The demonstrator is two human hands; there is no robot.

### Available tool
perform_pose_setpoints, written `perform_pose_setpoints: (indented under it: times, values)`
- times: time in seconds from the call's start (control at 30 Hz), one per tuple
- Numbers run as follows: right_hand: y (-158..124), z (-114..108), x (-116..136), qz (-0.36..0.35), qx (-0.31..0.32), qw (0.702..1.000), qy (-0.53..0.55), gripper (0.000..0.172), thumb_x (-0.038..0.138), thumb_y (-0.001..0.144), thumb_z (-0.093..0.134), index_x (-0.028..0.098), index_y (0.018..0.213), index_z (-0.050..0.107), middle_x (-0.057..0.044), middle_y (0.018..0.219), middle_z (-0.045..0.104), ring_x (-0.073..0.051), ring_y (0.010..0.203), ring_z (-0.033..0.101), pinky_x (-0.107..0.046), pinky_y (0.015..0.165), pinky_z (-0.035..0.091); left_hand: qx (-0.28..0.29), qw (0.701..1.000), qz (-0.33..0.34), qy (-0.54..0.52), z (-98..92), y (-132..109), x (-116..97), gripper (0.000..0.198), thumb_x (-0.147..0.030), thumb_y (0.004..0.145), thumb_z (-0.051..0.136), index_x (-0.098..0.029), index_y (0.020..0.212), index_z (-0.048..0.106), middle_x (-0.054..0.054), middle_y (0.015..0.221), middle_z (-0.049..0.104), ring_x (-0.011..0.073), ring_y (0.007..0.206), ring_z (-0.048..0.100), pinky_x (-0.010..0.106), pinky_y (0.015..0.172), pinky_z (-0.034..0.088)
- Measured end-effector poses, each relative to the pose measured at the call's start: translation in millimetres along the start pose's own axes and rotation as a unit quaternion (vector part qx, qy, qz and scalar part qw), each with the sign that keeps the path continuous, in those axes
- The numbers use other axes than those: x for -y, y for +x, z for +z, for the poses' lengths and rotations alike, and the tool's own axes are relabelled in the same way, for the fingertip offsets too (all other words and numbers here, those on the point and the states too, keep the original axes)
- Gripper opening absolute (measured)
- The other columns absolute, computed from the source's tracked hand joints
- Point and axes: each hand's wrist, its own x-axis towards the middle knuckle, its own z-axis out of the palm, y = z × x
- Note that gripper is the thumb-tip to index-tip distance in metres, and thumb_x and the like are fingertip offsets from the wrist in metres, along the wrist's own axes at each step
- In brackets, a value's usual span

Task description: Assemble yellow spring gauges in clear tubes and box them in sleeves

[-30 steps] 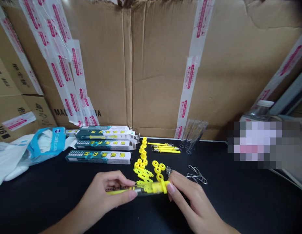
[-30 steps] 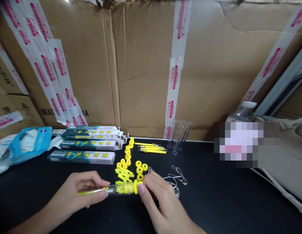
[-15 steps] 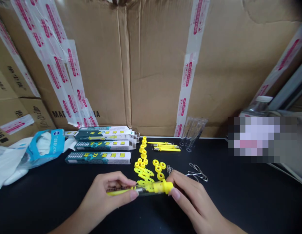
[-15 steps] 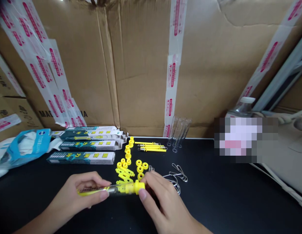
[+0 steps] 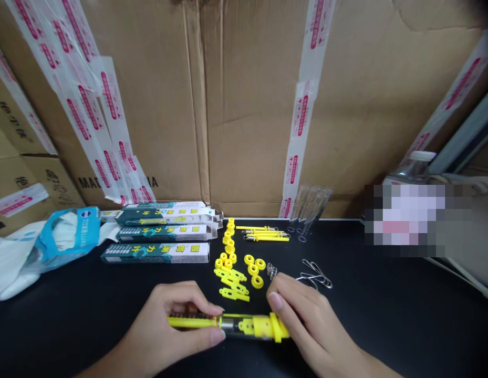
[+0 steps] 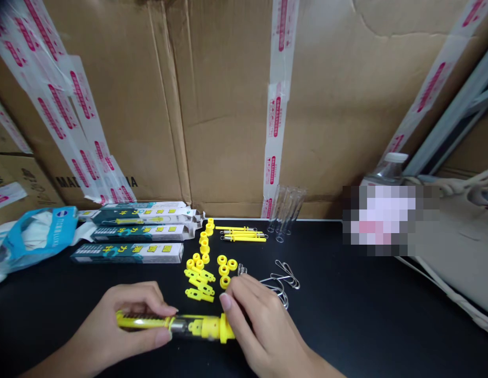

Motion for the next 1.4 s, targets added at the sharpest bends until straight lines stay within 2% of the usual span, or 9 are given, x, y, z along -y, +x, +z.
perform_pose_setpoints:
  times: [0.17,0.3,0.43,0.67,0.77,0.93,1.07,1.23,1.4]
  values:
    - [-0.2,-0.6,-0.4,0.063,-0.008,0.997,0.037,0.032,0.033,0.107,0.032,0.025,0.079,0.044,0.003,0.073,0.052,-0.015,0.064,0.051,-0.028,0.06,0.037,-0.035,0.998,-0.053,-0.02,0.8,4.2,-2.4,0.021,-0.037,0.066,0.084,-0.02,0.077,0.076,0.004,0.086,0.08,0.0207,0.074,0.073,0.026,0.068,0.056]
    - [-0.3,-3.3,1.6,0.063,0.008,0.996,0.067,0.019,0.035,0.105,0.037,0.026,0.094,0.049,0.006,0.073,0.05,-0.014,0.062,0.049,-0.027,0.058,0.036,-0.051,0.996,-0.07,-0.03,-1.6,6.5,-6.7,0.02,-0.037,0.067,0.084,-0.021,0.077,0.076,0.004,0.088,0.081,0.0212,0.075,0.074,0.026,0.07,0.057]
    - [0.7,-4.2,4.1,0.058,0.015,0.996,0.062,0.015,0.031,0.105,0.037,0.026,0.096,0.049,0.005,0.076,0.053,-0.014,0.064,0.051,-0.026,0.06,0.038,-0.051,0.996,-0.068,-0.035,-2.2,5.6,-7.4,0.02,-0.037,0.067,0.084,-0.021,0.077,0.076,0.004,0.084,0.081,0.0209,0.074,0.074,0.026,0.069,0.057]
    - [1.5,-1.8,0.2,0.035,0.028,0.999,0.02,0.045,0.032,0.108,0.03,0.023,0.067,0.045,0.002,0.068,0.054,-0.015,0.063,0.055,-0.028,0.063,0.041,-0.055,0.998,0.001,0.0,2.7,-0.9,-3.1,0.02,-0.035,0.067,0.084,-0.02,0.077,0.077,0.004,0.079,0.078,0.0182,0.067,0.072,0.023,0.061,0.054]
    - [0.9,-0.6,-0.2,0.044,0.032,0.998,0.02,0.049,0.033,0.108,0.027,0.023,0.064,0.045,0.0,0.068,0.055,-0.016,0.064,0.057,-0.029,0.064,0.042,-0.055,0.998,0.018,0.017,4.2,-1.9,-3.2,0.021,-0.036,0.067,0.083,-0.019,0.077,0.078,0.004,0.077,0.076,0.0177,0.062,0.07,0.023,0.056,0.053]
    - [-0.7,-0.2,0.6,0.069,-0.015,0.997,0.014,0.027,0.036,0.107,0.033,0.025,0.093,0.053,0.001,0.079,0.059,-0.017,0.069,0.058,-0.029,0.064,0.045,-0.062,0.998,-0.026,-0.008,2.6,1.6,-4.5,0.023,-0.039,0.067,0.083,-0.019,0.078,0.076,0.005,0.084,0.079,0.022,0.072,0.074,0.027,0.066,0.058]
    - [-1.5,0.1,-1.8,0.059,-0.049,0.997,0.017,0.013,0.033,0.104,0.041,0.029,0.114,0.049,0.0,0.094,0.061,-0.017,0.079,0.061,-0.028,0.067,0.049,-0.071,0.995,-0.063,-0.011,-1.2,6.1,-7.5,0.024,-0.04,0.069,0.081,-0.019,0.08,0.075,0.006,0.092,0.081,0.0232,0.077,0.074,0.029,0.07,0.057]
    - [-0.6,2.4,-5.0,0.052,-0.045,0.997,0.023,0.008,0.027,0.103,0.046,0.028,0.109,0.051,0.0,0.093,0.06,-0.016,0.075,0.058,-0.029,0.067,0.048,-0.056,0.995,-0.087,-0.009,-3.1,6.3,-10.6,0.025,-0.041,0.071,0.081,-0.019,0.081,0.075,0.006,0.092,0.081,0.0222,0.075,0.073,0.026,0.061,0.054]
    - [1.6,1.5,-4.2,0.061,-0.021,0.998,0.029,0.008,0.029,0.104,0.045,0.026,0.103,0.052,0.0,0.091,0.06,-0.018,0.08,0.058,-0.032,0.072,0.047,-0.053,0.996,-0.07,-0.02,-1.0,3.5,-9.1,0.024,-0.04,0.07,0.081,-0.019,0.08,0.075,0.005,0.087,0.08,0.0221,0.077,0.074,0.027,0.068,0.055]
